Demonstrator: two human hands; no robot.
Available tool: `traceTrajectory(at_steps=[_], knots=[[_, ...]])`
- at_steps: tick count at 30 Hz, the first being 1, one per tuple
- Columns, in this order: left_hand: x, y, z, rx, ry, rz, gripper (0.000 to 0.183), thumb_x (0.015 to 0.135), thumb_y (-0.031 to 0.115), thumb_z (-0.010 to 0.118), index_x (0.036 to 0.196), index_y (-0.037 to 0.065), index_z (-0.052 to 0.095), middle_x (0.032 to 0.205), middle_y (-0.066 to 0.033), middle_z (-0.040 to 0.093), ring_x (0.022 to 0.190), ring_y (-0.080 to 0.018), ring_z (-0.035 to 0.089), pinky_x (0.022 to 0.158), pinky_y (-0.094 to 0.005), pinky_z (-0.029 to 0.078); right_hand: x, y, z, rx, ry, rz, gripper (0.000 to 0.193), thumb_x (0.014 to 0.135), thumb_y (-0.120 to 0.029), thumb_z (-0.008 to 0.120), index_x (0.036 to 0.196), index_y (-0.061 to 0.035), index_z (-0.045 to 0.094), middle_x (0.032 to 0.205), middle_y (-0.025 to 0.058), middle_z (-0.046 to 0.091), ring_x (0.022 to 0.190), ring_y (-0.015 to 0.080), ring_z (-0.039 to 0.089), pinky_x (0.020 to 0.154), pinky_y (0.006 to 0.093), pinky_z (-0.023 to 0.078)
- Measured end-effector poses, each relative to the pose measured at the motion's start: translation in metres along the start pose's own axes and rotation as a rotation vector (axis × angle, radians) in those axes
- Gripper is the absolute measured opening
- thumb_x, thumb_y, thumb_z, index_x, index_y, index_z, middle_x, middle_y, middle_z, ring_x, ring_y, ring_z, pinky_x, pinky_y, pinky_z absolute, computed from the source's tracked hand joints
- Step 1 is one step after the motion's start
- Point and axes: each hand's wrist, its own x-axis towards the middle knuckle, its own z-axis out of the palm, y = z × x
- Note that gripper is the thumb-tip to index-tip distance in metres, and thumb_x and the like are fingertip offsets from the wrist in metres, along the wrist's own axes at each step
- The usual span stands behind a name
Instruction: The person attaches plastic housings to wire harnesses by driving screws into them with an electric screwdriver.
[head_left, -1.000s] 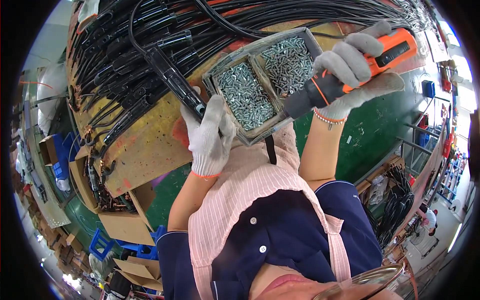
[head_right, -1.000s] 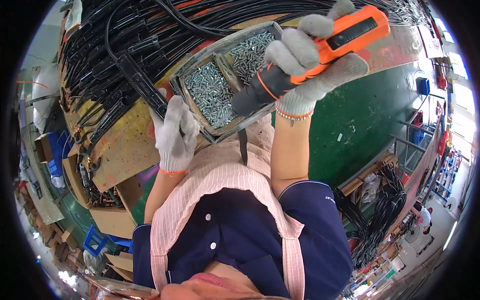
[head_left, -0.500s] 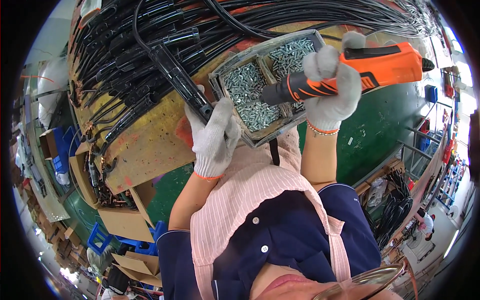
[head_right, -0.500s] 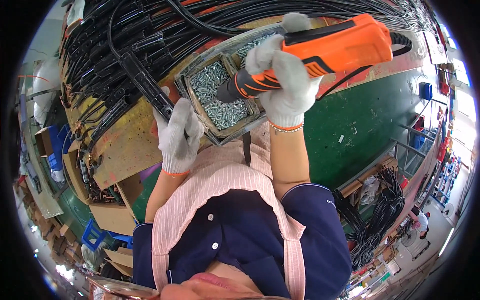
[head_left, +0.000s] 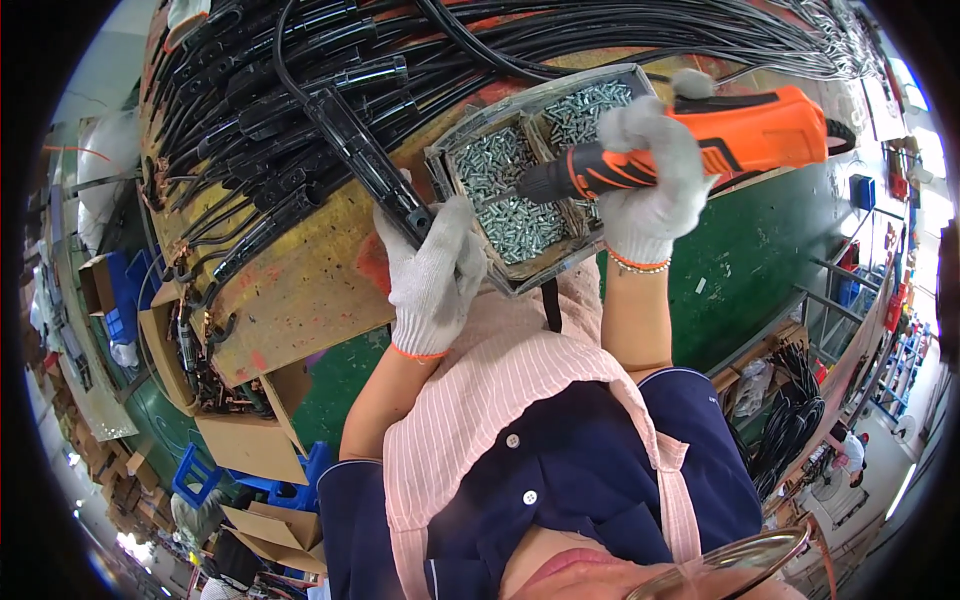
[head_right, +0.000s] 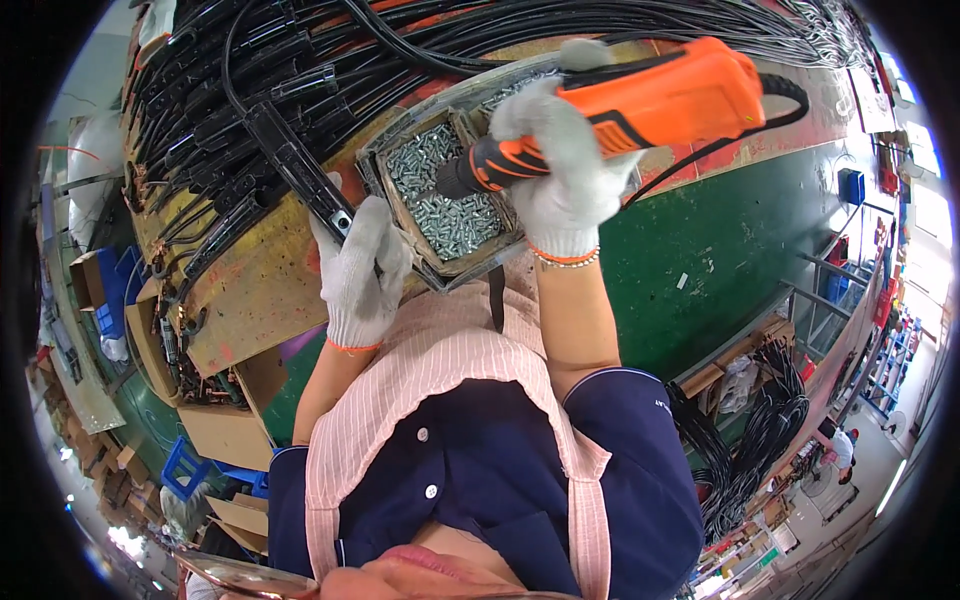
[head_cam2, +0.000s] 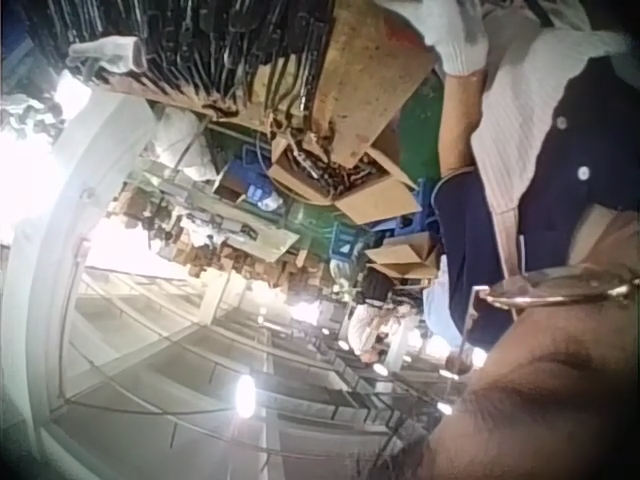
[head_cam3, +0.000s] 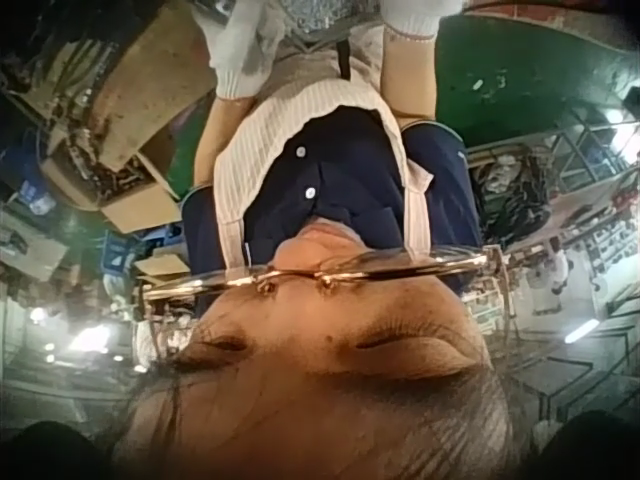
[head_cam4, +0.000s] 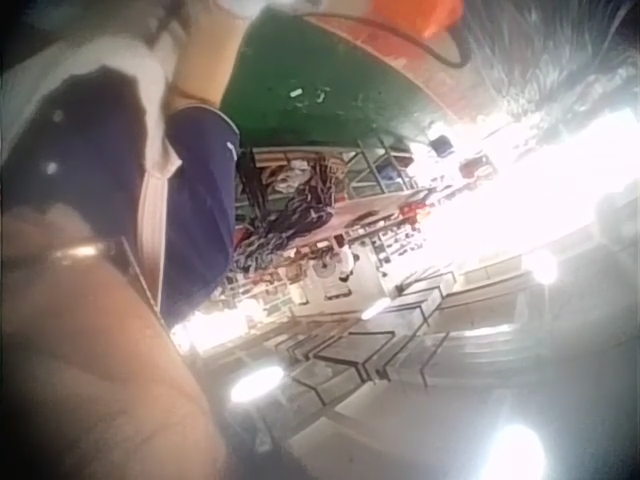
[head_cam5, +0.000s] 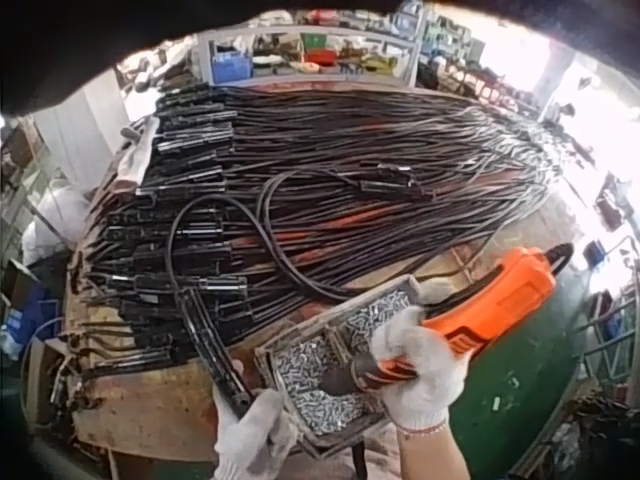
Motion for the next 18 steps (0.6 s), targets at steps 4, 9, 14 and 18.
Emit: traceTrajectory(at_steps=[4, 9, 14, 18], knots=[[-0.007, 0.008, 0.000, -0.098, -0.171, 0.033, 0.034, 0.097, 0.025, 0.056, 0.127, 0.018, 0.041, 0.064, 0.0009, 0.047, 0.046, -0.0083, 0.041, 0.041, -0.0248, 0.034, 0.011, -0.026, 0.005, 0.071, 0.060, -0.059, 0.034, 0.084, -0.004, 0.063, 0.115, -0.0113, 0.051, 0.069, -0.0017, 0.042, 0.062, 0.0079, 0.039, 0.061, 0.0238, 0.036], [0.004, -0.019, 0.015, -0.247, -0.081, -0.092, 0.051, 0.092, 0.065, 0.046, 0.089, 0.015, 0.057, 0.056, 0.0014, 0.047, 0.044, -0.0117, 0.040, 0.045, -0.0265, 0.032, 0.019, -0.038, -0.008, 0.322, 0.148, -0.095, 0.027, 0.087, -0.004, 0.063, 0.112, -0.0038, 0.053, 0.071, 0.0003, 0.046, 0.063, 0.0094, 0.044, 0.064, 0.0264, 0.044], [0.018, -0.031, 0.019, -0.347, -0.126, -0.095, 0.062, 0.087, 0.071, 0.048, 0.083, 0.010, 0.057, 0.058, -0.0038, 0.051, 0.044, -0.0155, 0.044, 0.044, -0.0264, 0.036, 0.015, -0.040, -0.017, 0.432, 0.247, -0.044, 0.028, 0.087, -0.003, 0.063, 0.113, -0.0036, 0.054, 0.073, 0.0026, 0.050, 0.063, 0.0110, 0.048, 0.064, 0.0267, 0.048], [0.017, -0.026, 0.021, -0.433, -0.088, -0.127, 0.060, 0.087, 0.070, 0.048, 0.093, 0.011, 0.055, 0.071, -0.0055, 0.059, 0.045, -0.0170, 0.048, 0.042, -0.0273, 0.040, 0.007, -0.032, -0.012, 0.458, 0.218, 0.020, 0.027, 0.087, -0.003, 0.062, 0.113, -0.0036, 0.054, 0.073, 0.0028, 0.052, 0.063, 0.0111, 0.049, 0.064, 0.0270, 0.048]])
